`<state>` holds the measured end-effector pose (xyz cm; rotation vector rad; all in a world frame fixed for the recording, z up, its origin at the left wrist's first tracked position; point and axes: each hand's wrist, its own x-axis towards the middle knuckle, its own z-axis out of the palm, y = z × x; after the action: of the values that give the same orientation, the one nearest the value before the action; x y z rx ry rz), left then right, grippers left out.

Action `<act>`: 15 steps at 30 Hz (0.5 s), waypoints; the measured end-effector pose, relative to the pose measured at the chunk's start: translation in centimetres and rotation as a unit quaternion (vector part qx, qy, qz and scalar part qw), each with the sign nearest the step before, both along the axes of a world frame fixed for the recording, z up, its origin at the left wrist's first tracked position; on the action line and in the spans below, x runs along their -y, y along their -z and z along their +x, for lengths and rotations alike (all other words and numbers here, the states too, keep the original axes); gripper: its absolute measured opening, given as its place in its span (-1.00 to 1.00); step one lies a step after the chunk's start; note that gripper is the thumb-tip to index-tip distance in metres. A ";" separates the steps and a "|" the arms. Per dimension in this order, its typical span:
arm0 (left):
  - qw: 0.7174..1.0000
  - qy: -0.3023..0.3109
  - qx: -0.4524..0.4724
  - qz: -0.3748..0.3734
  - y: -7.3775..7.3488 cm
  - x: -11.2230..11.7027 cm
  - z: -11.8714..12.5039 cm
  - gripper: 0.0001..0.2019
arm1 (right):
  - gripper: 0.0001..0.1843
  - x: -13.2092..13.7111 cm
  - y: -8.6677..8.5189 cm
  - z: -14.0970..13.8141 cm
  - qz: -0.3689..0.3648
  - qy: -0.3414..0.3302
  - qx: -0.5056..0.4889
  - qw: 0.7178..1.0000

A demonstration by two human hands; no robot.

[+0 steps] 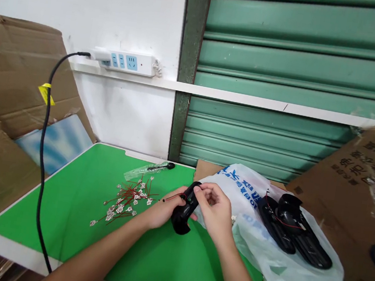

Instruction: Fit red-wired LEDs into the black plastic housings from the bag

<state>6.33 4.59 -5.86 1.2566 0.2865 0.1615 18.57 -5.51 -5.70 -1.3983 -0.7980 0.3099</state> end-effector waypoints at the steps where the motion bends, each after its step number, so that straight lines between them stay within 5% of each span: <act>1: 1.000 0.001 0.000 0.019 0.1 0.0 -0.1 -0.38 | -0.63 0.0 0.0 -0.1 0.001 0.000 -0.003 1.000; 8: 0.973 -0.008 0.041 0.229 0.0 -0.2 -0.9 -0.44 | -0.78 0.2 0.0 -0.7 0.013 0.053 0.074 0.996; 15: 0.971 -0.057 0.002 0.231 -0.5 -0.7 -0.5 -0.51 | -0.81 0.5 0.0 -1.1 0.057 0.031 0.292 0.954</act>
<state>5.80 5.34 -5.39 1.7016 0.3287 0.3444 17.47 -5.98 -5.75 -1.4158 -1.2286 -0.2135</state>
